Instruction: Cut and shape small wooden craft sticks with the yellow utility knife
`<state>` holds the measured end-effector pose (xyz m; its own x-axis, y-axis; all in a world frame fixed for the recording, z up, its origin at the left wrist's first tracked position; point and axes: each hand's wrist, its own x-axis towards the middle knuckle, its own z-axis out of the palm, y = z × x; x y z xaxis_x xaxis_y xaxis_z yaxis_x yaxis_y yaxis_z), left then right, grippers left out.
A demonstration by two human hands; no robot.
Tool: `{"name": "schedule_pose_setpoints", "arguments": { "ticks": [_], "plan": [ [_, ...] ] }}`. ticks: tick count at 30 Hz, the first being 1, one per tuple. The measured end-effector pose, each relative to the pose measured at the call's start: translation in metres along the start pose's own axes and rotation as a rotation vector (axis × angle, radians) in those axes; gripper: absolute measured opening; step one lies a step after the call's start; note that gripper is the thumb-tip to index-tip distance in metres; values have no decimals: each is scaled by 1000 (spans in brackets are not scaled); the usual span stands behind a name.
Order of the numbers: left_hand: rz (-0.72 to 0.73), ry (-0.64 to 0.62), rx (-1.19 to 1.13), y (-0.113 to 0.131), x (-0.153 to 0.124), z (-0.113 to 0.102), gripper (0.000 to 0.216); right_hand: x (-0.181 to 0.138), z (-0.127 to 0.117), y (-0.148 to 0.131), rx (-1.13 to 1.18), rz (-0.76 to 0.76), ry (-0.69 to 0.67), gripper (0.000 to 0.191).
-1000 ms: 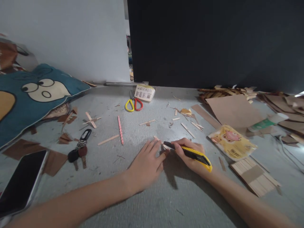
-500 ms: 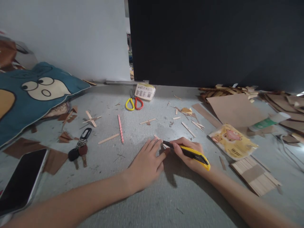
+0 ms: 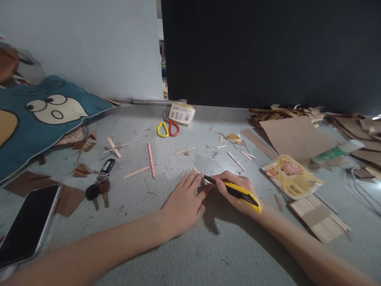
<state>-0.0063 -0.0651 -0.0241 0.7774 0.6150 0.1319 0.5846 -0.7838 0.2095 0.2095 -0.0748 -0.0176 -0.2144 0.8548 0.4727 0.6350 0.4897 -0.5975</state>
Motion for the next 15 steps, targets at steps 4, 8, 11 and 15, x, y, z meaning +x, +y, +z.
{"name": "schedule_pose_setpoints", "arguments": {
  "ticks": [4, 8, 11, 15],
  "plan": [
    [4, 6, 2, 0, 1, 1, 52, 3, -8, -3, 5, -100, -65, 17],
    [8, -5, 16, 1, 1, -2, 52, 5, -12, -2, 3, -119, -106, 17],
    [10, 3, 20, 2, 2, -3, 51, 5, -13, 0, 10, -116, -119, 16],
    [8, 27, 36, 2, 2, 0, 51, 3, -12, 3, 18, -126, -114, 16]
  ]
}}
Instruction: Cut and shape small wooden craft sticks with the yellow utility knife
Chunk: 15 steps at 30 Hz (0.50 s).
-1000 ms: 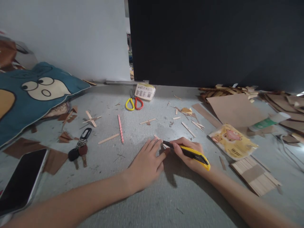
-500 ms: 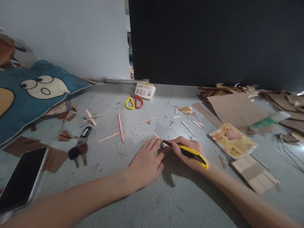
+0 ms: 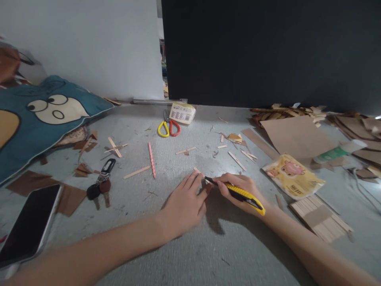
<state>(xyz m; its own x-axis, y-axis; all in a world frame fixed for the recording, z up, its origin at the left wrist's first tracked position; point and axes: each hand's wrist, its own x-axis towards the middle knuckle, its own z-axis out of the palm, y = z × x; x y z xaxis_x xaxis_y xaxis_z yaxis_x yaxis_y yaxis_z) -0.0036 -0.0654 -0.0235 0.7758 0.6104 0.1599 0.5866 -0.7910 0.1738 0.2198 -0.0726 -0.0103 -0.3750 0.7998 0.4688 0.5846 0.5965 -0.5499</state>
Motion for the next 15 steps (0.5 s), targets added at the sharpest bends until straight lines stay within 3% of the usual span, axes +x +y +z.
{"name": "schedule_pose_setpoints", "arguments": {
  "ticks": [8, 15],
  "plan": [
    [7, 19, 9, -1, -1, 3, 47, -12, 9, 0, -115, -2, 181, 17],
    [-14, 38, -39, 0, -3, 3, 48, -12, 11, 3, -94, 29, 156, 17]
  ]
}}
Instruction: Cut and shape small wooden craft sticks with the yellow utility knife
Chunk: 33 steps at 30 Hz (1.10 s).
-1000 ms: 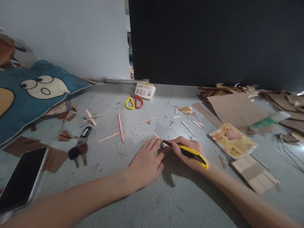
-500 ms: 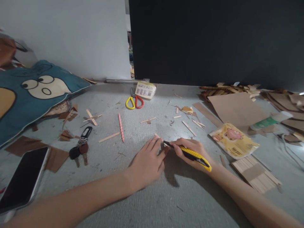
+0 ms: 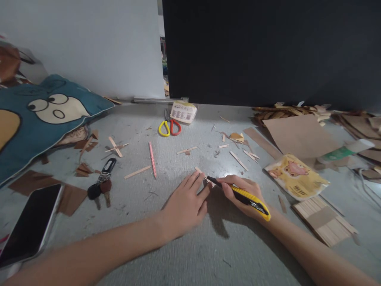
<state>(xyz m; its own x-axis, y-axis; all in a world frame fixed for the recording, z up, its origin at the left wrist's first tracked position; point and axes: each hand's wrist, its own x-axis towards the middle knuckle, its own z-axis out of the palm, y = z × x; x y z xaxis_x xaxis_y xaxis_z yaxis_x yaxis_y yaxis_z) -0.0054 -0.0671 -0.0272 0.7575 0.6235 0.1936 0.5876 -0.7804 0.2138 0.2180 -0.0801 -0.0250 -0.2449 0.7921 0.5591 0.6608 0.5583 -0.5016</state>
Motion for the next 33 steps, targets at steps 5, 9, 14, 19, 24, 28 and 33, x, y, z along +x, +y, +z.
{"name": "schedule_pose_setpoints", "arguments": {
  "ticks": [5, 9, 14, 19, 24, 28, 33],
  "plan": [
    [-8, -35, 30, 0, 1, 0, 54, 0, 0, 1, -2, 14, -19, 18],
    [-10, -32, 28, 1, 2, -1, 52, 0, 0, 0, -2, 45, -46, 18],
    [9, -1, 23, 1, 0, -2, 50, 0, 0, 1, 36, 69, -66, 20],
    [19, 7, 22, 1, 0, -4, 48, 3, -3, -1, 75, 96, -72, 19],
    [16, -17, 21, 1, 1, -4, 48, 10, -4, -6, 109, 203, -62, 25],
    [5, -17, 0, 2, 2, -4, 47, 13, 0, -13, 226, 362, -36, 33],
    [4, -35, -5, 2, 2, -4, 48, 13, 3, -21, 373, 463, 13, 37]
  ]
}}
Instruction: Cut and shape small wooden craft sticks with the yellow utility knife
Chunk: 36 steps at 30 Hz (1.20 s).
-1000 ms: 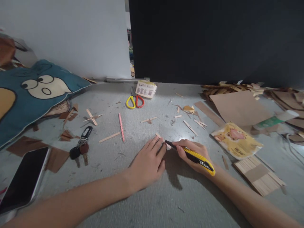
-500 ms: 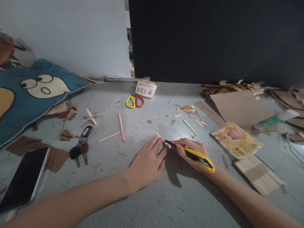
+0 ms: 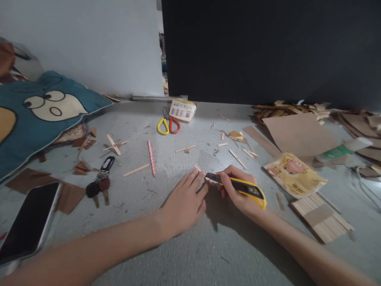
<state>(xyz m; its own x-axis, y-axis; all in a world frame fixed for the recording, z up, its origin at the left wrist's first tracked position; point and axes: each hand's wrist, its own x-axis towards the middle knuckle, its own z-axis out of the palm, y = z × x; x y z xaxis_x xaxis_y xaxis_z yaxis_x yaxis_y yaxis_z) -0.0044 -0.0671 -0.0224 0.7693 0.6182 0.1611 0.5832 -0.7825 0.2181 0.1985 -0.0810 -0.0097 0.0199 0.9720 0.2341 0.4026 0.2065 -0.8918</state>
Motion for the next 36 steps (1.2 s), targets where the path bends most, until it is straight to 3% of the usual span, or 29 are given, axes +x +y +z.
{"name": "schedule_pose_setpoints", "arguments": {
  "ticks": [22, 36],
  "plan": [
    [-23, -26, 78, -4, 2, 2, 57, -4, 3, -2, -93, -35, 51, 38],
    [-3, -114, 147, -1, 8, -6, 56, 0, 4, -3, 262, 229, 52, 37]
  ]
}}
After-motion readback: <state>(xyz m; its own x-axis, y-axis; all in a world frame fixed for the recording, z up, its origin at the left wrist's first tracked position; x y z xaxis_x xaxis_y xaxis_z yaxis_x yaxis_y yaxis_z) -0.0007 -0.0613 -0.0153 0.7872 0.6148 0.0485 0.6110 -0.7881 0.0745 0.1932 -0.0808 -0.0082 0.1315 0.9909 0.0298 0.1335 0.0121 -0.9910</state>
